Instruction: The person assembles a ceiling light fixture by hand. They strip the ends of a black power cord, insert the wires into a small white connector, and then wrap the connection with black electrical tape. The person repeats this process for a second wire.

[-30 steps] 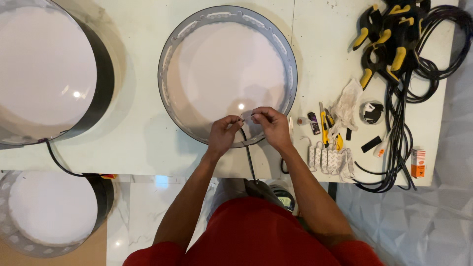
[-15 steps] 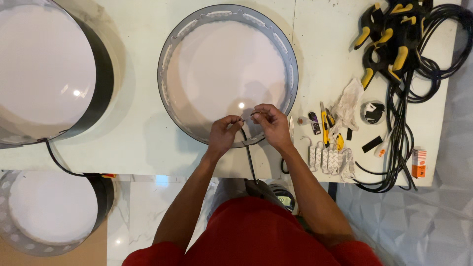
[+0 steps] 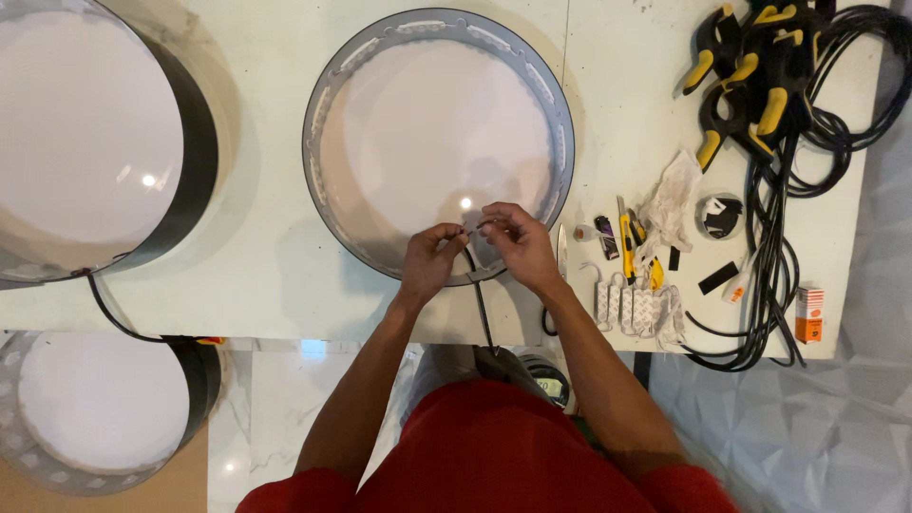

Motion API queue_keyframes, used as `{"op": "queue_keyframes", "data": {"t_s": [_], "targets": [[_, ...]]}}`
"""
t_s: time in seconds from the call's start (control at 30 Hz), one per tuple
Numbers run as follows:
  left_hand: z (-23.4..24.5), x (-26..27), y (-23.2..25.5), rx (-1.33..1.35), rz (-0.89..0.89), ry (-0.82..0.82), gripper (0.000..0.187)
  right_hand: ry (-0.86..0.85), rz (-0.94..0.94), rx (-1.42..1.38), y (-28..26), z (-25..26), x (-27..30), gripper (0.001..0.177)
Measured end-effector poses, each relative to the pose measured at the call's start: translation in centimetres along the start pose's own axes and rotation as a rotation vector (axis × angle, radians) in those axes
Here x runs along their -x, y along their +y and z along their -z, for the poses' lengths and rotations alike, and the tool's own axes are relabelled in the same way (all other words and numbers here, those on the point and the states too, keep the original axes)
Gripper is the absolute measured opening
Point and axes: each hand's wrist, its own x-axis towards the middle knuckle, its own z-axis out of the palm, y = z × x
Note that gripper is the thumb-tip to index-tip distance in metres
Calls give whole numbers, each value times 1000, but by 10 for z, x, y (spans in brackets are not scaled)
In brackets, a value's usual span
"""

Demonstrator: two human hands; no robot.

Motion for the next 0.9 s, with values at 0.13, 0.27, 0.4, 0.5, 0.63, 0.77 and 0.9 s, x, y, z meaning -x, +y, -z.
{"op": "queue_keyframes", "data": {"t_s": [0.13,0.27,0.4,0.5,0.63,0.77,0.9], "targets": [[0,-1,-5,2,-29,-2,11,-41,29,140,-2,-2,0,31],[0,1,-1,16,-6,-1,10,-6,16,104,-13,-5,1,31],[-1,-1,-10,24,-1,-1,10,-23,34,181,-20,-5,3,31],[-1,-1,-10,28,-23,0,10,-34,48,222,-21,-6,2,30],[0,1,-5,19,-54,-1,11,-39,44,227,-27,-6,1,30],[-1,0,-9,36,-56,-5,10,-62,30,206,-24,-6,1,30],[-1,-5,-18,-20,-30,-14,11,-68,42,219,-31,-9,3,35]]}}
